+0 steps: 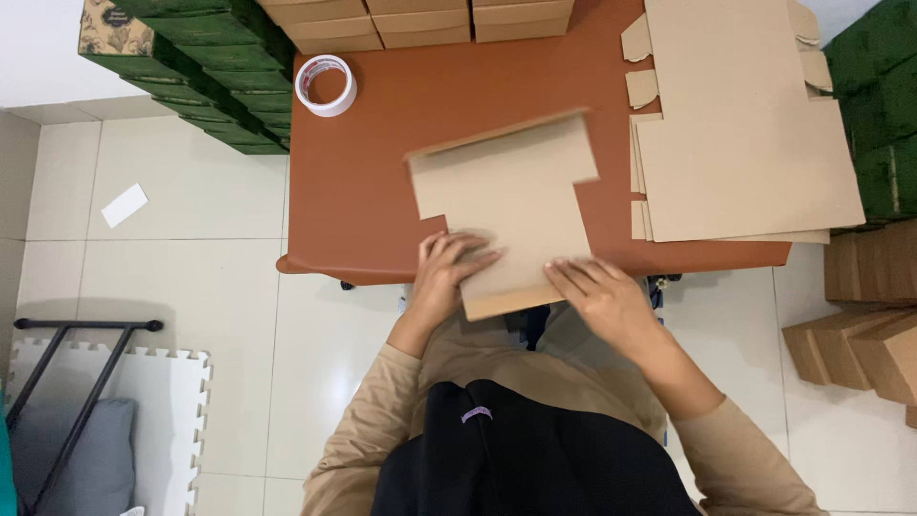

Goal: The person assembles flat cardboard sheets into small boxes by folding the sides and tucking the flaps into slots. They repeat this process for multiple boxes, stacking the finished ones on the table.

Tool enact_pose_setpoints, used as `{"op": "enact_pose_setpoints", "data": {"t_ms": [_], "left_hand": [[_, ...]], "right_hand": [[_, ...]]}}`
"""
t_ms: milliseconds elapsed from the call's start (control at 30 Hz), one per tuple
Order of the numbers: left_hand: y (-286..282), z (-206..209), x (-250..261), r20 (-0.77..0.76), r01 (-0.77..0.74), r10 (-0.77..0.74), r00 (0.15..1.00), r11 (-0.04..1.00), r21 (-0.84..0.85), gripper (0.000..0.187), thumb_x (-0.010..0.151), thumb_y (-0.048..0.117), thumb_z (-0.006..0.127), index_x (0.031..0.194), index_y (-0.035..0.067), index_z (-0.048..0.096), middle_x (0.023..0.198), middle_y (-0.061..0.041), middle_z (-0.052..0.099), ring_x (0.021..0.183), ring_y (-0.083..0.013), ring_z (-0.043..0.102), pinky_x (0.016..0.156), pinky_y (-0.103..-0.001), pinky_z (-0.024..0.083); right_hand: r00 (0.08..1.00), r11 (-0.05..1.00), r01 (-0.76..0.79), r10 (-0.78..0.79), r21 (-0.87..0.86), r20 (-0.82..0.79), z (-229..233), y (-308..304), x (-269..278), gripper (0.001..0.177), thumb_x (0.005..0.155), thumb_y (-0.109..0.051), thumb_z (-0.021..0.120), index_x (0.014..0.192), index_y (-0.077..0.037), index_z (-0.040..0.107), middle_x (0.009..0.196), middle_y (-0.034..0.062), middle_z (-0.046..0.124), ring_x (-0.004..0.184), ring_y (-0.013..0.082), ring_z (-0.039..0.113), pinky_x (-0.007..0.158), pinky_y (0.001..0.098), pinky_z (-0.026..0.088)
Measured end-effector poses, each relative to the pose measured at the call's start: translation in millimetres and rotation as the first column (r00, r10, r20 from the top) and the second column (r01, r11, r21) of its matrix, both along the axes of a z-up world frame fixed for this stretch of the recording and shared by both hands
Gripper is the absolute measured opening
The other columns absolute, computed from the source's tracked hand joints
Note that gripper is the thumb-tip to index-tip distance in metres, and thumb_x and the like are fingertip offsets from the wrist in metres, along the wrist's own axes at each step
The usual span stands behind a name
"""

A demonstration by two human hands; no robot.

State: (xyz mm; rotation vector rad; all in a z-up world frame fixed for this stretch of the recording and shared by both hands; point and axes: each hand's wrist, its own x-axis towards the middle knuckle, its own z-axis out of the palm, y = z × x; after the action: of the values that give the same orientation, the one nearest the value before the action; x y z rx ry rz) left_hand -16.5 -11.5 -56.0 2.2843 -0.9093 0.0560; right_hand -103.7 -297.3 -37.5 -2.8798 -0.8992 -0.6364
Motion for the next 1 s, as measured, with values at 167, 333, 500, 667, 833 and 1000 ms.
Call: {"op": "enact_pose_setpoints", "data": {"t_ms": [167,333,500,667,833,1000], "left_hand": [[10.9,-9.7,-10.8,-0.143,-0.161,0.133,0.981,0.965,-0.206,0.025,0.085,0.02,0.08,0.108,0.027,0.076,0.115,0.01,0.073,0.122,-0.0149,0.06,0.114,-0.045,0.025],[12.6,6.1,-13.4,-0.379,-0.345,0.227,0.897,0.895,-0.282,0.047,0.089,0.032,0.08,0.125,0.015,0.055,0.119,-0.009,0.073,0.119,-0.0284,0.063,0.115,-0.047,0.029],[3.3,-3.1,5.4,-0.286,-0.398,0.354,0.89,0.911,-0.111,0.064,0.088,0.047,0.077,0.13,0.009,0.048,0.111,-0.018,0.074,0.105,-0.0352,0.069,0.098,-0.042,0.035],[-8.6,16.4,19.6,-0.281,-0.407,0.388,0.878,0.913,-0.012,0.056,0.091,0.047,0.074,0.121,0.009,0.047,0.091,-0.014,0.073,0.094,-0.0354,0.068,0.091,-0.042,0.037],[-18.4,22.0,25.4,-0.298,-0.388,0.404,0.865,0.914,0.116,0.071,0.093,0.046,0.07,0.148,0.014,0.037,0.097,-0.016,0.074,0.108,-0.0369,0.067,0.093,-0.044,0.04],[-21.2,26.4,31.0,0.028,-0.385,0.405,0.914,0.843,0.377,0.068,0.088,0.061,0.065,0.144,0.026,0.055,0.11,-0.009,0.052,0.099,-0.0336,0.061,0.078,-0.041,0.045]], "right_hand": [[0.922,0.999,0.038,-0.032,0.01,-0.386,41.7,15.7,10.2,0.025,0.099,-0.01,0.052,0.124,-0.01,0.054,0.068,0.0077,0.071,0.062,0.0205,0.07,0.07,0.0337,0.055],[0.58,0.99,0.139,-0.058,0.028,-0.813,97.3,12.1,77.6,0.048,0.1,-0.024,0.052,0.144,-0.008,0.046,0.076,0.0225,0.074,0.068,0.0403,0.075,0.061,0.0479,0.056],[0.576,0.875,0.384,0.021,0.294,-0.817,67.9,-9.0,120.5,0.029,0.088,-0.036,0.073,0.099,-0.009,0.075,0.099,0.0169,0.074,0.102,0.0455,0.068,0.09,0.0522,0.051],[0.593,0.798,0.509,-0.054,0.322,-0.804,26.1,-21.3,120.9,0.024,0.087,-0.031,0.075,0.101,-0.012,0.075,0.091,0.0173,0.073,0.093,0.0431,0.068,0.081,0.0491,0.049],[0.629,0.717,0.618,-0.203,0.324,-0.751,-1.8,-17.9,106.6,0.031,0.085,-0.033,0.078,0.112,-0.02,0.072,0.097,0.0086,0.074,0.096,0.0376,0.068,0.081,0.0473,0.05],[0.776,0.79,0.569,-0.423,0.229,-0.469,28.4,15.6,77.5,0.043,0.094,-0.027,0.073,0.132,-0.01,0.062,0.121,0.021,0.058,0.116,0.0496,0.057,0.099,0.0669,0.04]]}}
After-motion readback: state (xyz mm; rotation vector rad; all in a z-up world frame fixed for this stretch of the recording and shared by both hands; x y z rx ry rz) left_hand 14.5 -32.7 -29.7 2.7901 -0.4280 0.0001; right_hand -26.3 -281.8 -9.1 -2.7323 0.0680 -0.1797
